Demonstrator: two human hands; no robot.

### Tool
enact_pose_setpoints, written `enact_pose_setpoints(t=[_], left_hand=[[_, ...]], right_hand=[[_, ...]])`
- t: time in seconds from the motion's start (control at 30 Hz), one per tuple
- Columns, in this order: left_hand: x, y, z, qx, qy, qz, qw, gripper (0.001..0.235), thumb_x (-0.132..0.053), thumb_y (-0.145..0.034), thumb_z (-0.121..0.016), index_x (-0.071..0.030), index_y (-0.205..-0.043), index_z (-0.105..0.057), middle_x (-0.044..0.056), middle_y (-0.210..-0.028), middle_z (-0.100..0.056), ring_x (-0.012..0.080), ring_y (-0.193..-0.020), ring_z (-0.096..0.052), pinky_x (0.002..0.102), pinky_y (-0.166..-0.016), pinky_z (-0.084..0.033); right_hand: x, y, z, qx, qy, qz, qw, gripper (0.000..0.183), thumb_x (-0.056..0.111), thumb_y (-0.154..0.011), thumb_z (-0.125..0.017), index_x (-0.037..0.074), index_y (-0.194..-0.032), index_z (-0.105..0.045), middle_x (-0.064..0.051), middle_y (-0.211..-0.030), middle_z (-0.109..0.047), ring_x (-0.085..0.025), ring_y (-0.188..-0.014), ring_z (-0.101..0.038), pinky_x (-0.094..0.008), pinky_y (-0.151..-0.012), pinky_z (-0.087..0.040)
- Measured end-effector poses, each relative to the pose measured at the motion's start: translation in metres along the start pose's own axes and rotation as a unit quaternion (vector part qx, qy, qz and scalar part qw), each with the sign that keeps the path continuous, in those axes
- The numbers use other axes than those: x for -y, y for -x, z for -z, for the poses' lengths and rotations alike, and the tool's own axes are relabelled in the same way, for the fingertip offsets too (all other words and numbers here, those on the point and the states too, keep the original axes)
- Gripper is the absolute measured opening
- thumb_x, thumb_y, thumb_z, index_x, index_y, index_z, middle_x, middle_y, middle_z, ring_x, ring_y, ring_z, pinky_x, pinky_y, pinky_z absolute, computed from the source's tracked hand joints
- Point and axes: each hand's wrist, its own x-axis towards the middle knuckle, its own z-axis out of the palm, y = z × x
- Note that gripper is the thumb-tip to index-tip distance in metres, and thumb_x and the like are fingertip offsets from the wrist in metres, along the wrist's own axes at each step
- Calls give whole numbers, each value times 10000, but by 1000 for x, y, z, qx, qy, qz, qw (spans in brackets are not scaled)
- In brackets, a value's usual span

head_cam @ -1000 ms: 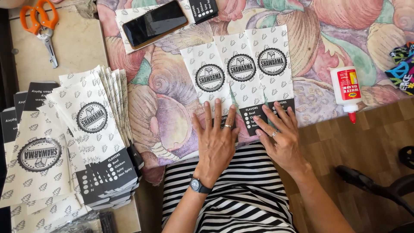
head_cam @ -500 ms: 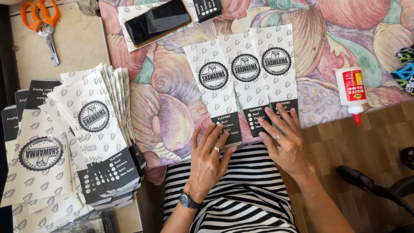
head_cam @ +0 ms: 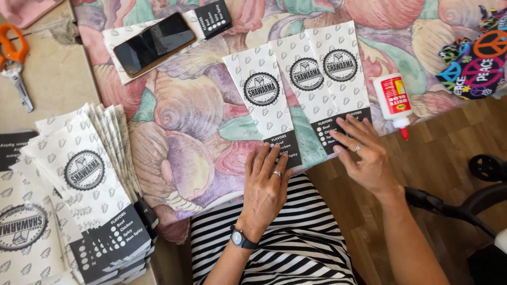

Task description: Applying glue to the bottom flaps of printed paper bags and stacking them for assembly.

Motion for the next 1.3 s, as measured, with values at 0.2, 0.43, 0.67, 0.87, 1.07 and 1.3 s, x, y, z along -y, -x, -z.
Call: enact_pose_setpoints(t=[0.2,0.43,0.67,0.87,1.07,1.3], left_hand=[[-9,-9,-11,5,3,1,1000,247,-140,-937,-700,6,-1135,-726,215,-1224,-681,402,-1278,-582,595,-1114,-375],[-11,-7,-3,-17,33,-2,999,281,-145,-906,-759,13,-1134,-719,224,-1261,-661,424,-1274,-585,595,-1098,-408],[-9,-5,-7,-6,33,-22,999,205,-141,-915,-754,13,-1048,-740,185,-1152,-706,374,-1232,-631,548,-1081,-446],[-12,-9,-10,-7,45,-21,999,193,-127,-914,-752,15,-1045,-743,191,-1128,-712,377,-1220,-638,541,-1082,-451],[-13,-10,-11,-14,56,-40,998,151,-77,-905,-757,32,-1010,-750,200,-1105,-724,388,-1186,-658,526,-1050,-482],[-13,-10,-12,-38,61,-35,997,115,-62,-925,-731,28,-992,-754,199,-1108,-736,381,-1171,-675,511,-1031,-500]], right_hand=[[-6,-5,15,-10,-11,5,1000,303,146,-953,-716,154,-1253,-756,-138,-1399,-669,-376,-1378,-557,-540,-1196,-357],[10,-7,12,-48,-9,25,999,298,157,-946,-735,128,-1242,-754,-139,-1442,-641,-350,-1475,-455,-480,-1257,-267],[21,-7,0,-35,-21,43,998,347,205,-906,-768,69,-1223,-739,-142,-1339,-695,-347,-1356,-578,-518,-1264,-253],[35,-7,-3,-44,-21,41,998,368,155,-900,-766,46,-1249,-718,-165,-1402,-649,-378,-1415,-504,-541,-1265,-238],[55,-20,-16,-51,-124,131,982,190,37,-836,-796,10,-1022,-768,-137,-1179,-749,-352,-1189,-685,-530,-1145,-450],[60,-30,-14,-52,-160,137,976,49,-24,-865,-758,-13,-910,-770,-126,-1029,-774,-349,-1047,-750,-541,-1048,-541]])
